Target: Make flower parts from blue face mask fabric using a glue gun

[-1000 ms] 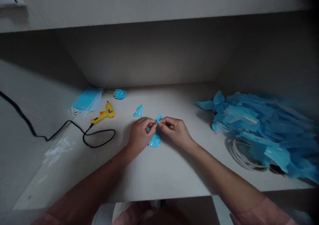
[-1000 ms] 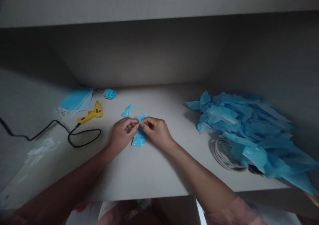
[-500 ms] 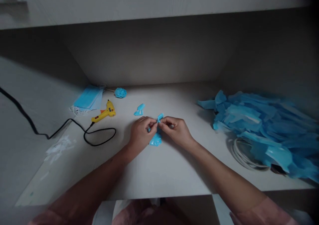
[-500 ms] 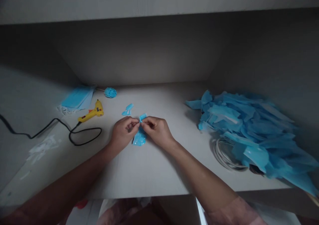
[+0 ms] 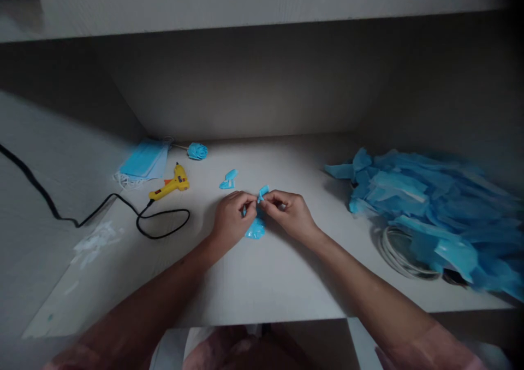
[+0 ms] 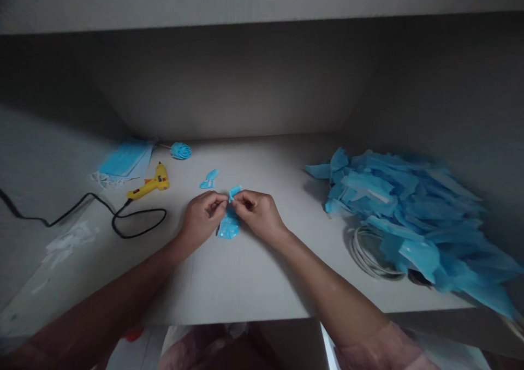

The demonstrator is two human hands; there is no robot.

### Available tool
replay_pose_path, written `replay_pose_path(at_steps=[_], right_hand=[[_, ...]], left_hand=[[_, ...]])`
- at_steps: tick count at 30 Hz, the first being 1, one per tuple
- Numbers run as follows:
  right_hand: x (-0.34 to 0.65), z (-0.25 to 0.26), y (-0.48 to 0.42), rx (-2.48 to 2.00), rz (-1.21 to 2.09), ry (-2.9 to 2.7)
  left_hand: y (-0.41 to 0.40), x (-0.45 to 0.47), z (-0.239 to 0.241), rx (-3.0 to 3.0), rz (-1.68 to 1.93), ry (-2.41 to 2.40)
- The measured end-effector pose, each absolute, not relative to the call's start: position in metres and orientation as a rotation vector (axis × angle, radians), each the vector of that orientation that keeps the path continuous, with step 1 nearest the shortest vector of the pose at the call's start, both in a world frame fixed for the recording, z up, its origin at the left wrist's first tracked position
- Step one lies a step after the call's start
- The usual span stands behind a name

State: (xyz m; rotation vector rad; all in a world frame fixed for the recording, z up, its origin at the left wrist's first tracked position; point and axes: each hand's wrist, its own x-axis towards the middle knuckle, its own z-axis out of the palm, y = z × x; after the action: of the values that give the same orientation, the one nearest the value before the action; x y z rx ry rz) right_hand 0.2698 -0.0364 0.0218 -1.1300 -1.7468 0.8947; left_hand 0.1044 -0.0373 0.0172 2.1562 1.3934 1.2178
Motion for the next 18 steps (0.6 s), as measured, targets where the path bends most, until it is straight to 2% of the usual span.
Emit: replay_pose_path(at_steps=[4, 10, 18], right_hand=[[0.269, 0.023, -0.036, -1.128, 0.935, -1.712], [0.271, 0.029, -0.033, -1.046, 1.183, -1.445], [0.272, 0.032, -0.034, -1.013, 1.286, -1.362]], left_hand=[[-0.037, 0.104, 0.018, 2.103, 1.224, 1.362], [-0.034, 0.101, 0.021, 1.715, 1.168, 1.311], [-0.031, 0.098, 0.022, 1.41, 1.073, 0.945]])
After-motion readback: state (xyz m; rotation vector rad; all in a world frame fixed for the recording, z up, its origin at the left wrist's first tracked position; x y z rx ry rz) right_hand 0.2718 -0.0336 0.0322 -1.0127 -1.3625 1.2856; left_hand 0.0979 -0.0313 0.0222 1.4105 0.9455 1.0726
